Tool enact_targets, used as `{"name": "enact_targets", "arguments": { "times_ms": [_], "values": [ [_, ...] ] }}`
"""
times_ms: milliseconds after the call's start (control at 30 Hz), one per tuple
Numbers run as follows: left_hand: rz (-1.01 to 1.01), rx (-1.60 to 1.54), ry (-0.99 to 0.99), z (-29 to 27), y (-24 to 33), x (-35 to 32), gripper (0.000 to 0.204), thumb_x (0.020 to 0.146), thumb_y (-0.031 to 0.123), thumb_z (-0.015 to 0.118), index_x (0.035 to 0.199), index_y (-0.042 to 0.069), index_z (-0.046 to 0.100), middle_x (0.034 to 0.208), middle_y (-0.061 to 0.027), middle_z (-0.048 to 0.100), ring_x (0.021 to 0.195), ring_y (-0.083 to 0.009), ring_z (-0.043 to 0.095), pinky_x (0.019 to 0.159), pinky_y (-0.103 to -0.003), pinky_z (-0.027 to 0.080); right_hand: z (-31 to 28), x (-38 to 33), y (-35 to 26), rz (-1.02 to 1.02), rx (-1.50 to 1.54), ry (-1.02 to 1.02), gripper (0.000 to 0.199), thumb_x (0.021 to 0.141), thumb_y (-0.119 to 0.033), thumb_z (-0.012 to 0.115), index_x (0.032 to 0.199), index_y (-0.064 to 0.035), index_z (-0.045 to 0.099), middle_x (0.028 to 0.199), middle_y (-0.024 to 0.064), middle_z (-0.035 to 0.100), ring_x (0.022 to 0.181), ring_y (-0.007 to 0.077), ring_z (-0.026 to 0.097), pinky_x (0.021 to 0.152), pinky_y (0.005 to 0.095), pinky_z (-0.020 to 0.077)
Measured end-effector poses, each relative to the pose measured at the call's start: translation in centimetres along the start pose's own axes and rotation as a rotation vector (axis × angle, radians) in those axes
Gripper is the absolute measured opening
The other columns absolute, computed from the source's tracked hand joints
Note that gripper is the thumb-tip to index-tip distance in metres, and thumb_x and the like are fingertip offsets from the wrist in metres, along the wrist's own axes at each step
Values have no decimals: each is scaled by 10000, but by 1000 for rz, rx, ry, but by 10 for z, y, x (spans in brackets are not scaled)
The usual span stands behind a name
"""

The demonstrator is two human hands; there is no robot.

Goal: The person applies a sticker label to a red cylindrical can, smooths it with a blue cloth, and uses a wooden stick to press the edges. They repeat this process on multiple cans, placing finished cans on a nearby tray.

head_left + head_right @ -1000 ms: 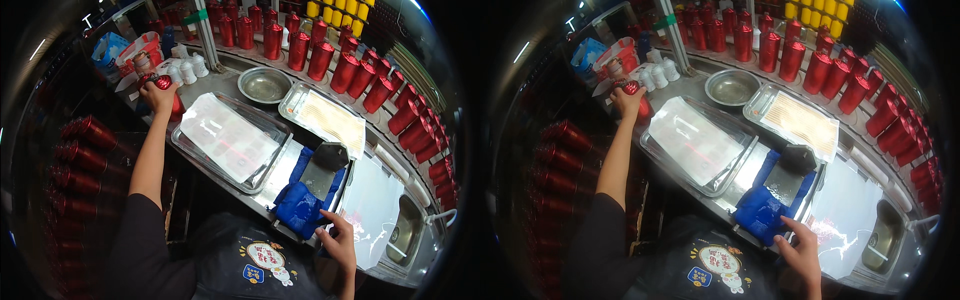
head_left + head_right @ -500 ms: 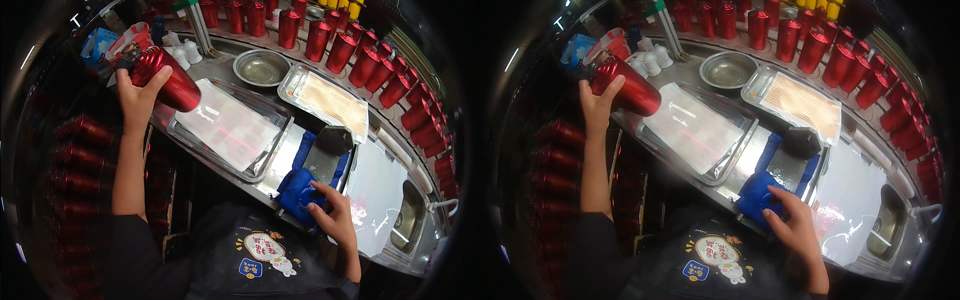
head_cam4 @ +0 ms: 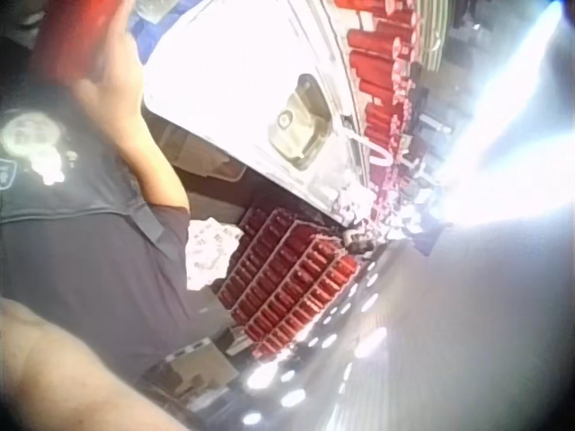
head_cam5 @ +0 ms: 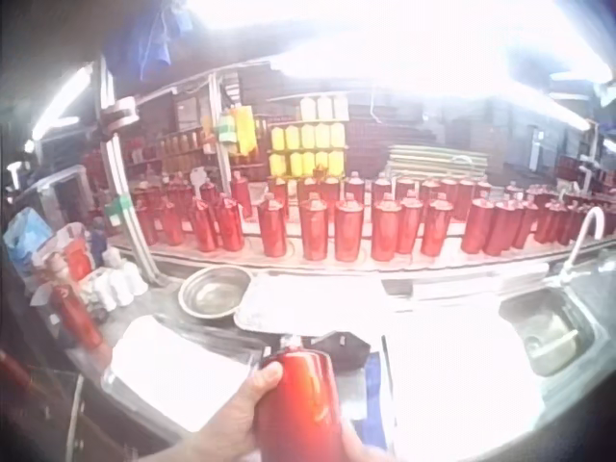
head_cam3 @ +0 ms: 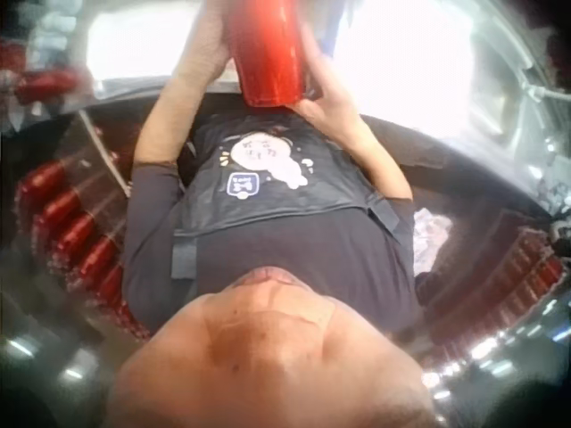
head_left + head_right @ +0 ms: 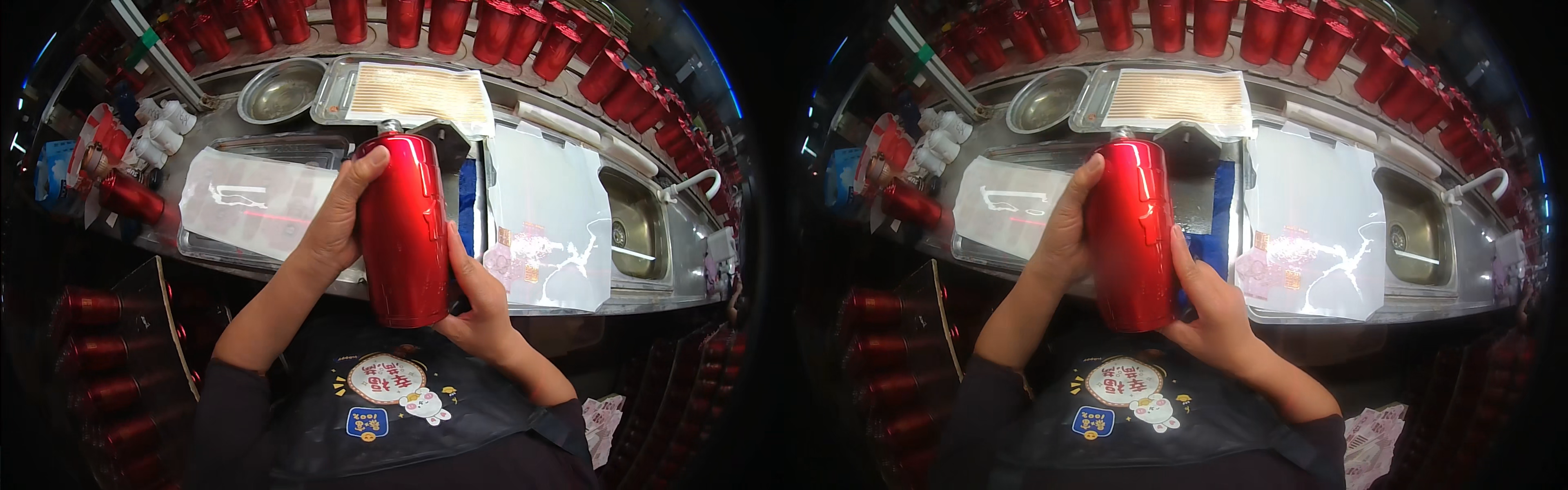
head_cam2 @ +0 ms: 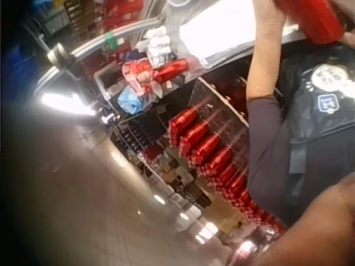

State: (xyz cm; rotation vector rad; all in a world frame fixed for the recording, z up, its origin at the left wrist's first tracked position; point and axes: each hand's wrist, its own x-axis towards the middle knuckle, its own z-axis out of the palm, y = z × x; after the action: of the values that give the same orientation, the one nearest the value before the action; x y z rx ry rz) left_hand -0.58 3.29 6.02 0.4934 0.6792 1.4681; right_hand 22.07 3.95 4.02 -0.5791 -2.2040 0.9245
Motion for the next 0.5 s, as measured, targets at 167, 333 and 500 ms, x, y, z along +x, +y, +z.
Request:
{"name": "enact_targets", "arguments": {
  "times_ms": [167, 333, 500],
  "values": [
    [-115, 185, 115, 17, -28, 9, 728, 881, 404, 813, 1363, 19, 425, 1242, -111, 611, 1111, -172, 637, 991, -334, 528, -11, -25, 7, 34, -253, 50, 1005, 711, -218, 883, 1553, 11, 385, 795, 103, 583, 635, 239, 617, 528, 353, 487],
    [-123, 448, 189, 22, -35, 22, 840, 790, 367, 893, 1306, -41, 370, 1222, -176, 594, 1102, -222, 643, 956, -368, 553, -18, -22, 8, 82, -334, -3, 1003, 678, -195, 887, 1548, -29, 416, 774, 93, 562, 625, 242, 623, 536, 363, 501],
    [-109, 460, 174, 16, -39, 44, 870, 766, 344, 908, 1306, -50, 351, 1229, -187, 588, 1093, -235, 650, 933, -370, 568, -19, -14, 20, 97, -325, 27, 1018, 655, -166, 884, 1553, -51, 419, 783, 93, 562, 623, 253, 619, 545, 377, 513]
  ]
}}
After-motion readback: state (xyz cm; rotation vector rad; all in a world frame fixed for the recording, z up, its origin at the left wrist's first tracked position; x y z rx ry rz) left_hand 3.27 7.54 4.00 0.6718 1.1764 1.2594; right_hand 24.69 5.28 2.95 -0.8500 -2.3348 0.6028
